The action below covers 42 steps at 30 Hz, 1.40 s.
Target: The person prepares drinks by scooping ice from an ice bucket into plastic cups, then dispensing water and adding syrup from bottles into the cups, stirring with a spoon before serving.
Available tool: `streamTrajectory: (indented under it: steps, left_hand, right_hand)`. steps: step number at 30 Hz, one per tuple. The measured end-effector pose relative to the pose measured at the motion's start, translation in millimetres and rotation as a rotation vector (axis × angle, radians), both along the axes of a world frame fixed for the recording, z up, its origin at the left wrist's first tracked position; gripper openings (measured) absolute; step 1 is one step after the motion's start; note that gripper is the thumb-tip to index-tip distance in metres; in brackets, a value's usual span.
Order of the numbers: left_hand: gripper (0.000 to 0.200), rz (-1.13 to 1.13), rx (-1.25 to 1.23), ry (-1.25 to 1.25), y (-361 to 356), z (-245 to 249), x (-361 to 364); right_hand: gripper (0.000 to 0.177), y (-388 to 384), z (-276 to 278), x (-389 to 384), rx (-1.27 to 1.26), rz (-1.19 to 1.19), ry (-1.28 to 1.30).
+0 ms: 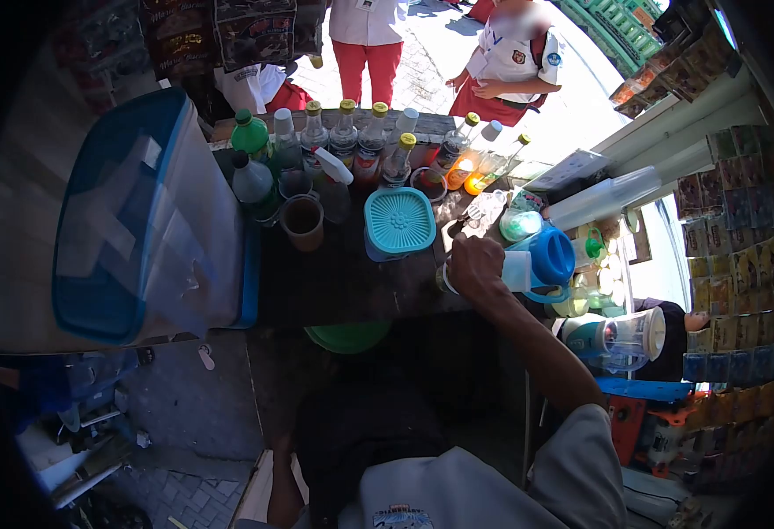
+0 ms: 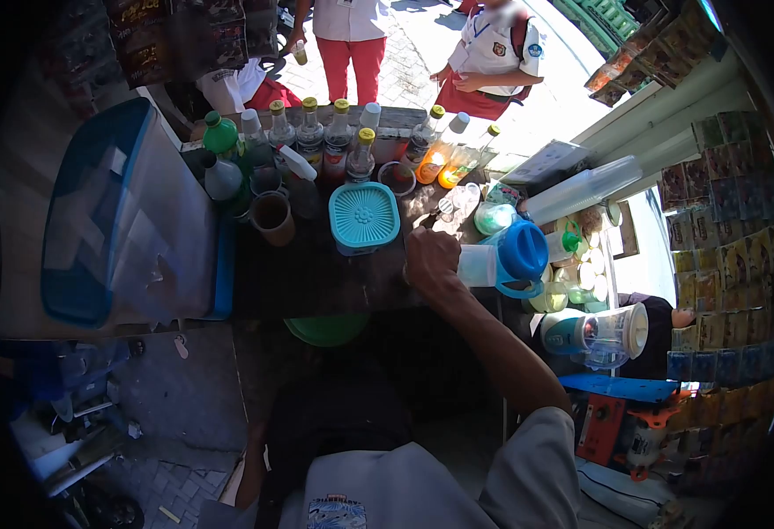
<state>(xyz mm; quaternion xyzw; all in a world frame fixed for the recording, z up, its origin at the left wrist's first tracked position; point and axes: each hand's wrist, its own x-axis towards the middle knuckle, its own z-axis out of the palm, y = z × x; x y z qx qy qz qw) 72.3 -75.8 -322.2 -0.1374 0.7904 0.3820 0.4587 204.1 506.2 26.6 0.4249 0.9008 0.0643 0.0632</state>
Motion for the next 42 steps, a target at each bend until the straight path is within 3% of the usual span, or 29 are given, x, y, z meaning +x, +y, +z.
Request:
streamTrajectory:
  steps: [3,5,9,10,14,18,19,20,21,23,25,26,27,28,29,31,32,33,34,35,37,39,41,42]
  left_hand:
    - [0.024,-0.189,0.007,0.026,15.4,-8.6,-21.4]
    - [0.022,-0.11,0.142,0.087,14.5,-18.0,-31.7]
    - [0.013,-0.034,0.102,-0.037,32.8,26.8,-47.5]
    - [0.01,0.03,0.105,-0.09,39.0,38.8,-46.9]
    - [0.007,-0.077,0.123,-0.072,49.5,48.8,-49.2]
    - [0.014,-0.554,0.066,0.067,81.6,36.8,-55.1]
    - [0.018,-0.431,0.178,0.039,104.3,53.2,-46.7]
    - [0.023,-0.467,0.202,0.039,125.8,62.7,-42.3]
    - [0.028,-0.618,0.062,0.008,154.4,64.7,-44.7]
    - [0.027,-0.656,0.047,0.061,206.1,67.0,-29.5]
    - [0.038,-0.913,0.376,0.191,262.4,77.9,-13.0]
    - [0.038,-0.937,0.38,0.197,290.0,82.7,-3.3]
    - [0.051,-0.93,0.352,0.221,316.1,93.3,5.2]
    - [0.066,-0.92,0.335,0.242,348.6,100.9,18.0]
    - [0.066,-0.933,0.344,0.239,383.4,129.8,42.6]
    - [0.095,-0.752,0.542,0.306,436.8,200.7,92.2]
    - [0.095,-0.755,0.546,0.302,454.3,198.5,103.5]
    - [0.101,-0.656,0.673,0.476,469.7,193.1,111.6]
    - [0.107,-0.546,0.798,0.649,481.4,190.3,119.6]
    - [0.107,-0.541,0.805,0.647,491.2,190.2,126.3]
    - [0.107,-0.486,0.942,0.8,511.7,190.8,134.1]
    - [0.103,-0.526,0.865,0.819,518.6,189.1,124.5]
    - [0.096,-0.599,0.683,0.84,512.6,187.4,124.8]
    - [0.092,-0.604,0.743,0.833,512.1,196.9,127.9]
  right_hand:
    - [0.02,-14.3,33.3,-11.3,-0.05,-0.098,-0.083]
    - [0.023,-43.4,63.6,-12.2,-0.019,-0.083,0.075]
    - [0.035,-102.0,80.5,-34.5,-0.2,-0.152,0.365]
    - [0.036,-111.1,66.6,-40.7,-0.226,-0.155,0.421]
    - [0.037,-124.9,-33.2,-64.3,-0.465,-0.158,0.631]
    - [0.036,-132.1,-113.7,-86.2,-0.663,-0.142,0.879]
    - [0.036,-132.6,-122.0,-89.2,-0.683,-0.147,0.911]
    - [0.037,-133.1,-127.9,-91.7,-0.703,-0.137,0.922]
    - [0.038,-133.2,-133.6,-93.9,-0.721,-0.131,0.932]
    - [0.042,-129.9,-143.1,-94.5,-0.778,-0.095,1.033]
    - [0.042,-126.0,-95.9,-64.0,-0.744,-0.181,0.95]
    - [0.037,-107.6,-67.0,-32.9,-0.809,-0.032,0.971]
    - [0.032,-80.7,-30.4,6.8,-0.876,0.121,0.989]
    - [0.026,-57.3,11.4,53.4,-0.742,0.107,1.098]
    - [0.02,-29.6,43.4,102.1,-0.608,0.096,1.194]
    - [0.005,44.9,68.6,185.3,-0.064,-0.097,1.56]
    - [0.006,88.7,73.4,225.6,0.069,-0.369,1.588]
    - [0.012,138.3,60.9,261.0,0.085,-0.644,1.73]
    - [0.02,185.8,44.8,294.2,0.272,-0.772,1.678]
    - [0.03,237.1,-1.8,327.8,0.491,-0.775,1.491]
    - [0.047,292.4,-42.9,359.5,0.438,-0.851,1.311]
    - [0.05,332.1,-76.4,367.1,0.075,-0.851,1.512]
    - [0.034,334.7,-63.8,362.9,0.07,-0.694,1.404]
    - [0.027,337.1,-60.2,358.0,0.101,-0.688,1.419]
